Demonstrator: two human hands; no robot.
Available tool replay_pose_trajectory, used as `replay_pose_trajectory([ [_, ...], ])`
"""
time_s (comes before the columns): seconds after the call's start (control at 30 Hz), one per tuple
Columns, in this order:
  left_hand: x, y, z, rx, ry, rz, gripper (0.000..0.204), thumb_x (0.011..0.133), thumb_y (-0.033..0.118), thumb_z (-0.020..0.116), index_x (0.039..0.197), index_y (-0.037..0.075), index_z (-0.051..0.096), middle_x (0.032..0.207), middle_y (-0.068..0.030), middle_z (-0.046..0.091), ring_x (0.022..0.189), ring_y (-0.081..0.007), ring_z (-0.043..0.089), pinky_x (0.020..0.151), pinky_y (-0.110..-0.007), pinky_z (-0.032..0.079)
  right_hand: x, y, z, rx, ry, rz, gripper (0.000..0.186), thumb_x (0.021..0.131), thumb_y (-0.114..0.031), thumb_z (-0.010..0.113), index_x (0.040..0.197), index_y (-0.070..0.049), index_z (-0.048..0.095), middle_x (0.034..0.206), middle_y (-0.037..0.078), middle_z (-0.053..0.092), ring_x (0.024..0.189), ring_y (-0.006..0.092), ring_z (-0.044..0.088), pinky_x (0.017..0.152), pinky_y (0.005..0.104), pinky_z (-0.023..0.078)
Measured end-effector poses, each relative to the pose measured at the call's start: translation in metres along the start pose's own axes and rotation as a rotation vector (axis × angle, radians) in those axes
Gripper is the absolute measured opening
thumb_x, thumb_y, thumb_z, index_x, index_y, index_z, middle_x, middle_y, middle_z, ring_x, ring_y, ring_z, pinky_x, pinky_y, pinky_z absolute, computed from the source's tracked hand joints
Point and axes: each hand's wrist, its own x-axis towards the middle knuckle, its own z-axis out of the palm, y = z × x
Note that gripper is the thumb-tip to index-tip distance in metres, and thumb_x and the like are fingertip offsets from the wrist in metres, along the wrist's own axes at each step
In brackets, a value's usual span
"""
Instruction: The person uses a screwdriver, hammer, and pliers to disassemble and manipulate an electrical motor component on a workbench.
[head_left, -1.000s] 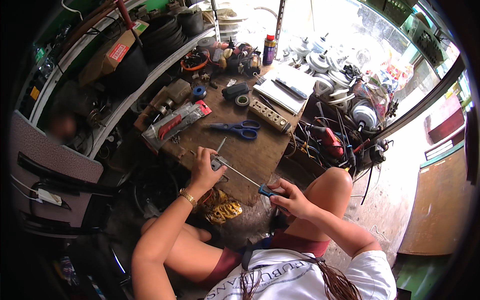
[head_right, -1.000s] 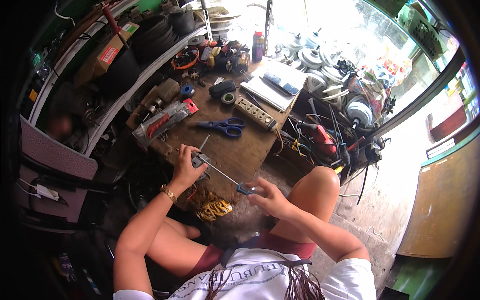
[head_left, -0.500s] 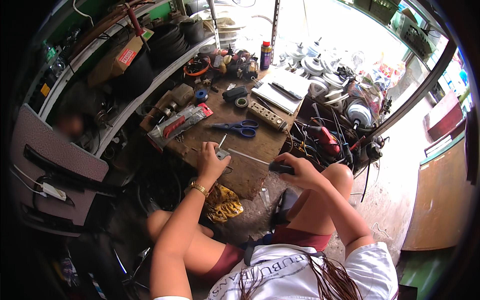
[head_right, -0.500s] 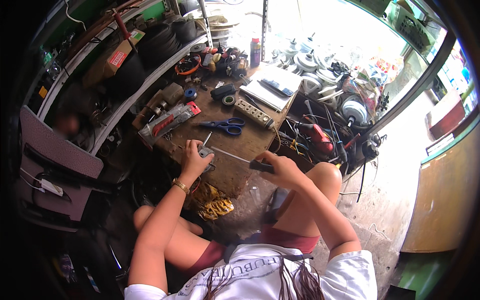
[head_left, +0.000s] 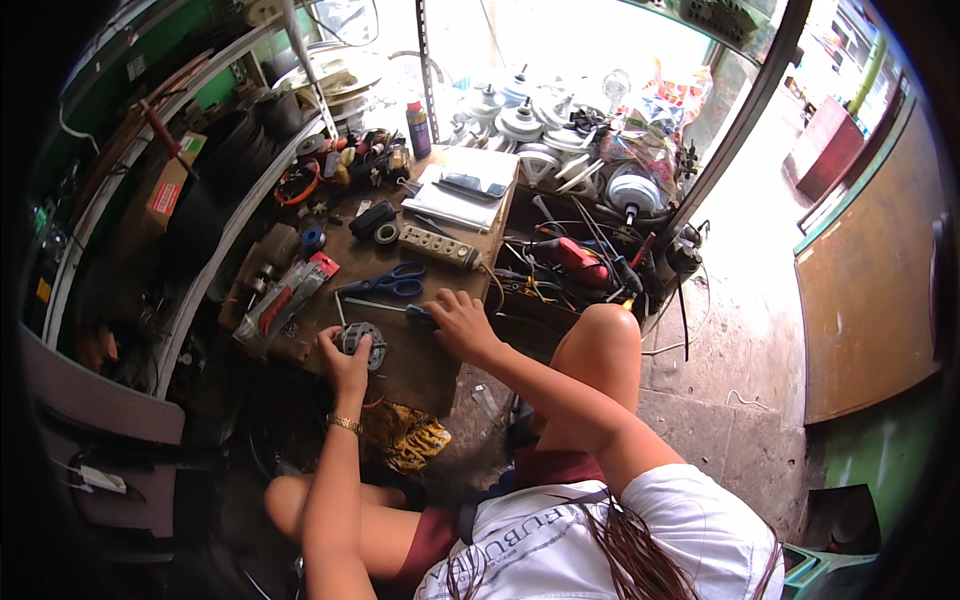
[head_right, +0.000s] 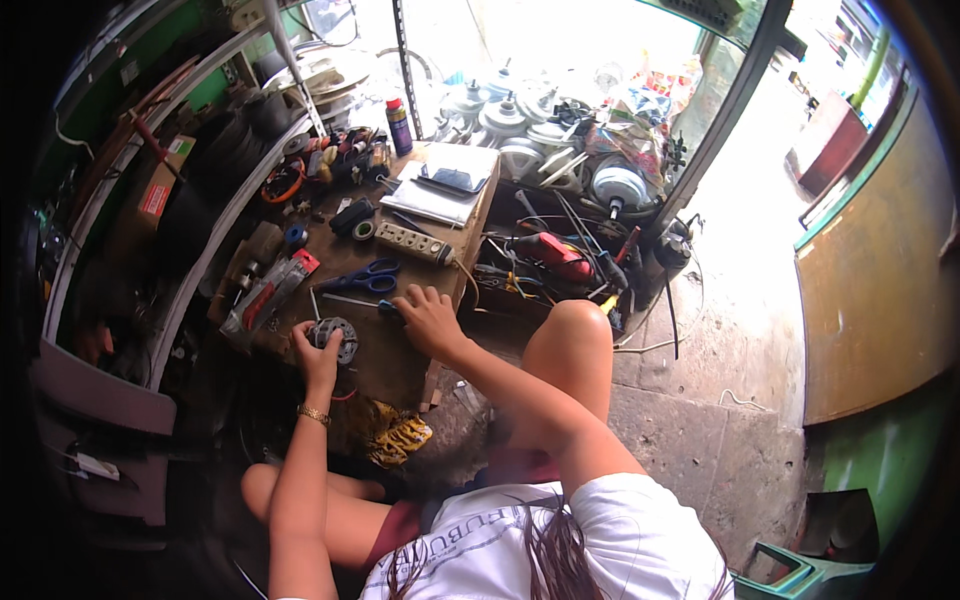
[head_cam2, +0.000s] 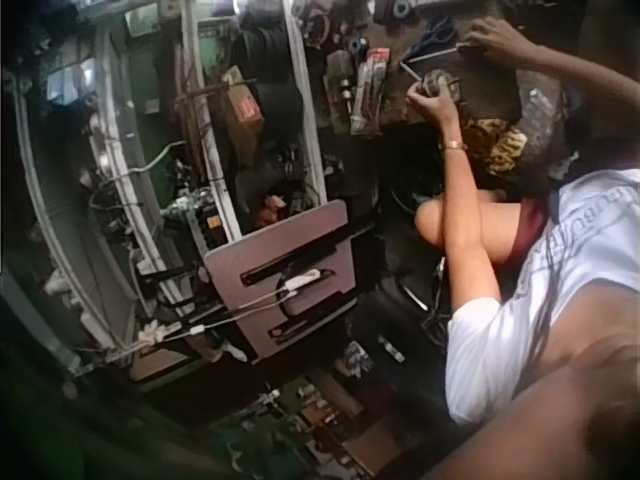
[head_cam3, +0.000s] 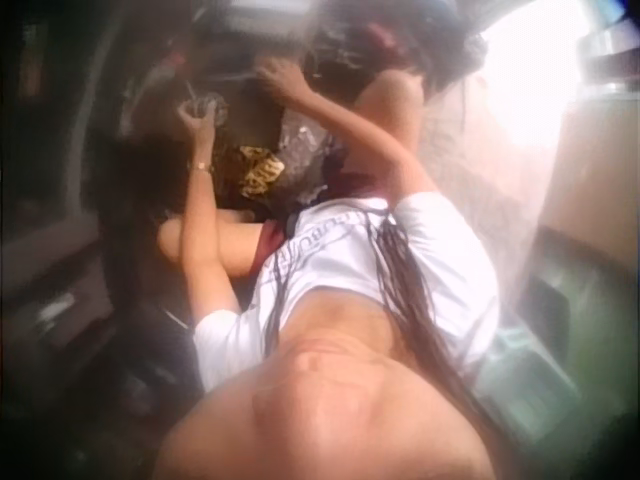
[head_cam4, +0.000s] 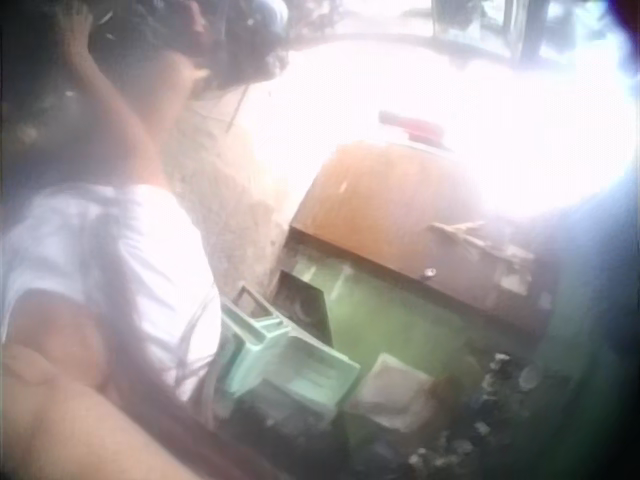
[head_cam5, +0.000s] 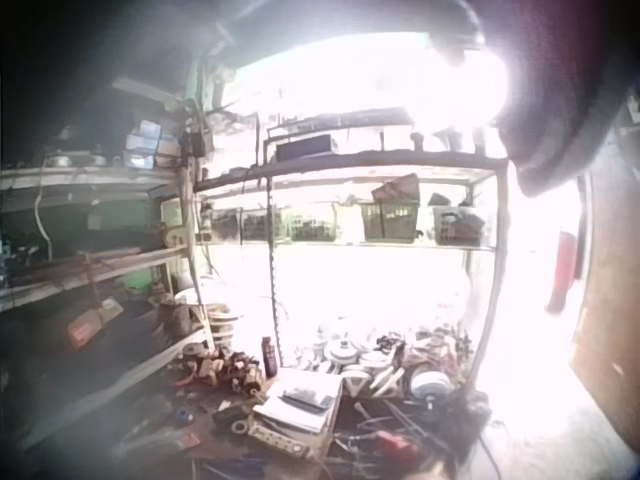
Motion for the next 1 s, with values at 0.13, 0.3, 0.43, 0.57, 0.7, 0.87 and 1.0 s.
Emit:
replay_pose_trajectory([
  [0.13,0.004,-0.001,0.007,-0.013,-0.082,0.003,0.052,0.075,0.021,0.077,0.113,0.002,0.047,0.111,-0.0164,0.047,0.107,-0.0337,0.049,0.094,-0.044,0.041,0.004,0.019,-0.044,0.260,-0.011,-0.018,0.032,0.079,-0.015,0.071,0.110,-0.014,0.064,0.118,0.014,0.055,0.109,0.0327,0.054,0.090,0.0415,0.047],
  [0.3,0.006,0.009,0.000,0.067,-0.163,0.049,0.058,0.074,0.019,0.076,0.122,0.003,0.047,0.116,-0.0171,0.048,0.112,-0.0350,0.049,0.098,-0.045,0.040,0.000,0.128,-0.149,0.645,0.373,0.316,0.024,0.085,-0.001,0.063,0.108,-0.005,0.067,0.104,0.006,0.065,0.081,0.0127,0.062,0.070,0.0261,0.050],
  [0.43,0.012,0.024,0.012,0.152,-0.232,0.151,0.060,0.074,0.012,0.073,0.127,0.002,0.047,0.117,-0.0174,0.048,0.112,-0.0348,0.049,0.100,-0.044,0.039,-0.065,0.253,-0.146,0.445,0.507,0.597,0.020,0.091,-0.011,0.059,0.105,-0.001,0.068,0.084,0.005,0.067,0.072,0.0089,0.061,0.065,0.0248,0.049],
  [0.57,0.016,0.034,0.012,0.185,-0.261,0.176,0.058,0.074,0.011,0.072,0.126,0.002,0.048,0.116,-0.0184,0.049,0.113,-0.0366,0.049,0.101,-0.045,0.039,-0.135,0.285,-0.083,0.269,0.358,0.809,0.017,0.087,-0.014,0.062,0.098,-0.005,0.070,0.087,0.010,0.068,0.077,0.0195,0.065,0.071,0.0320,0.051],
  [0.7,0.018,0.030,0.014,0.266,-0.247,0.167,0.058,0.073,0.010,0.071,0.126,0.002,0.048,0.117,-0.0183,0.049,0.113,-0.0375,0.049,0.100,-0.046,0.039,-0.168,0.257,-0.015,0.161,0.216,0.769,0.013,0.084,-0.015,0.062,0.091,-0.008,0.070,0.092,0.011,0.065,0.089,0.0300,0.065,0.079,0.0405,0.051],
  [0.87,0.021,0.042,0.018,0.371,-0.280,0.201,0.059,0.071,0.009,0.071,0.125,0.002,0.049,0.116,-0.0184,0.050,0.113,-0.0382,0.049,0.099,-0.046,0.040,-0.175,0.222,0.034,0.193,0.078,0.742,0.013,0.082,-0.014,0.062,0.091,-0.009,0.069,0.094,0.010,0.062,0.092,0.0314,0.062,0.080,0.0421,0.051],
  [1.0,0.023,0.049,0.026,0.361,-0.282,0.173,0.055,0.073,0.008,0.068,0.124,0.001,0.051,0.114,-0.0171,0.050,0.111,-0.0370,0.051,0.099,-0.045,0.040,-0.178,0.216,0.047,0.211,0.044,0.711,0.011,0.082,-0.012,0.063,0.091,-0.008,0.068,0.092,0.010,0.061,0.091,0.0307,0.063,0.079,0.0409,0.051],
])
